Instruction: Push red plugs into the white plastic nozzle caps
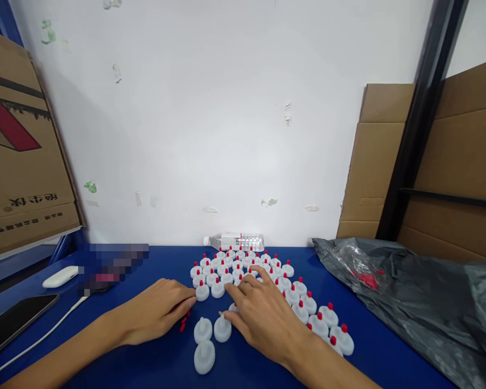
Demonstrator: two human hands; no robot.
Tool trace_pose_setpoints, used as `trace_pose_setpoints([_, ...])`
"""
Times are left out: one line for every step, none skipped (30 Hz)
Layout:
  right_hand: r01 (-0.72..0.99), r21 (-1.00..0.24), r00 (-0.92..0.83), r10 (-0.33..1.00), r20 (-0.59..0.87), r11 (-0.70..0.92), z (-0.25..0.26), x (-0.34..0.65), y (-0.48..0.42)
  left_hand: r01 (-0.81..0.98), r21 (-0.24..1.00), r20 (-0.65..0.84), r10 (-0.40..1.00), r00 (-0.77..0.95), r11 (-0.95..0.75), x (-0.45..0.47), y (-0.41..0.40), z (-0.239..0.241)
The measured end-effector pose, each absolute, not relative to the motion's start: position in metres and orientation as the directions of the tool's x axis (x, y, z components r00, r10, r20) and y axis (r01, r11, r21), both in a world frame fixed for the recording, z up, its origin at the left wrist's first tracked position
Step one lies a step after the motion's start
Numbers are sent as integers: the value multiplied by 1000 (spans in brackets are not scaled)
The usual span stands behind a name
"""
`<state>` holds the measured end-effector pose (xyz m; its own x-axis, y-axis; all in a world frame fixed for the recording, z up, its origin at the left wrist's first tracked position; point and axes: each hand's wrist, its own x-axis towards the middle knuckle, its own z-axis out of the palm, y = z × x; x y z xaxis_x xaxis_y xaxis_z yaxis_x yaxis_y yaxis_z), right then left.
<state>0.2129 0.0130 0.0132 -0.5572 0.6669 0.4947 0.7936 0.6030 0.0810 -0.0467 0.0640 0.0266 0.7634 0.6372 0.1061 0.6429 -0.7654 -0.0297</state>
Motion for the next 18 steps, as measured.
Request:
trace_pose_setpoints([803, 84, -547, 674, 497, 590, 12, 213, 13, 643, -39, 107, 637, 764, -765, -47, 64, 26])
trace_pose_setpoints([810, 87, -541, 680, 495, 580, 11, 213, 14, 643, -50, 107, 636, 764, -764, -47, 64, 25])
trace_pose_setpoints([813, 91, -540, 686, 488, 575, 10, 213, 14, 644, -60, 107, 636, 764, -763, -48, 65, 24])
trace_pose_setpoints([815, 95, -541, 690, 482, 572, 9, 214, 15, 644, -69, 105, 636, 765, -762, -48, 65, 24])
trace_pose_setpoints([816, 100, -542, 693, 475, 570, 8, 214, 15, 643, -77, 103, 635, 765, -762, -49, 66, 23])
trace_pose_setpoints([816, 107, -545, 694, 471, 568, 7, 214, 15, 642, -82, 103, 634, 766, -762, -49, 67, 23])
trace_pose_setpoints([816, 116, -548, 693, 468, 566, 6, 214, 15, 641, -87, 104, 633, 767, -763, -50, 67, 23])
trace_pose_setpoints([816, 125, -551, 693, 465, 565, 6, 214, 14, 639, -90, 105, 631, 769, -764, -51, 68, 23])
trace_pose_setpoints([816, 132, -554, 694, 459, 563, 6, 214, 14, 639, -92, 106, 630, 769, -764, -51, 68, 23])
trace_pose_setpoints([815, 137, -557, 695, 455, 563, 6, 213, 14, 638, -93, 107, 629, 770, -764, -52, 69, 22])
trace_pose_setpoints([815, 139, -558, 695, 454, 563, 7, 214, 13, 638, -94, 108, 630, 769, -764, -52, 69, 22])
trace_pose_setpoints([817, 137, -555, 696, 456, 561, 7, 214, 14, 640, -95, 107, 631, 768, -763, -53, 70, 22])
trace_pose_setpoints([819, 134, -550, 697, 460, 558, 8, 214, 14, 643, -98, 107, 634, 766, -760, -53, 71, 22])
trace_pose_setpoints([821, 129, -545, 698, 464, 556, 9, 215, 14, 646, -100, 105, 637, 763, -757, -53, 72, 21])
trace_pose_setpoints([824, 123, -540, 700, 468, 553, 11, 216, 14, 649, -100, 104, 640, 761, -755, -54, 73, 21])
trace_pose_setpoints([826, 116, -535, 702, 469, 552, 12, 217, 14, 652, -99, 103, 644, 758, -752, -54, 73, 21])
trace_pose_setpoints([828, 107, -531, 707, 467, 551, 14, 218, 14, 656, -97, 102, 648, 755, -749, -55, 74, 21])
trace_pose_setpoints([828, 98, -529, 712, 461, 552, 15, 220, 13, 658, -93, 99, 651, 753, -747, -55, 74, 20])
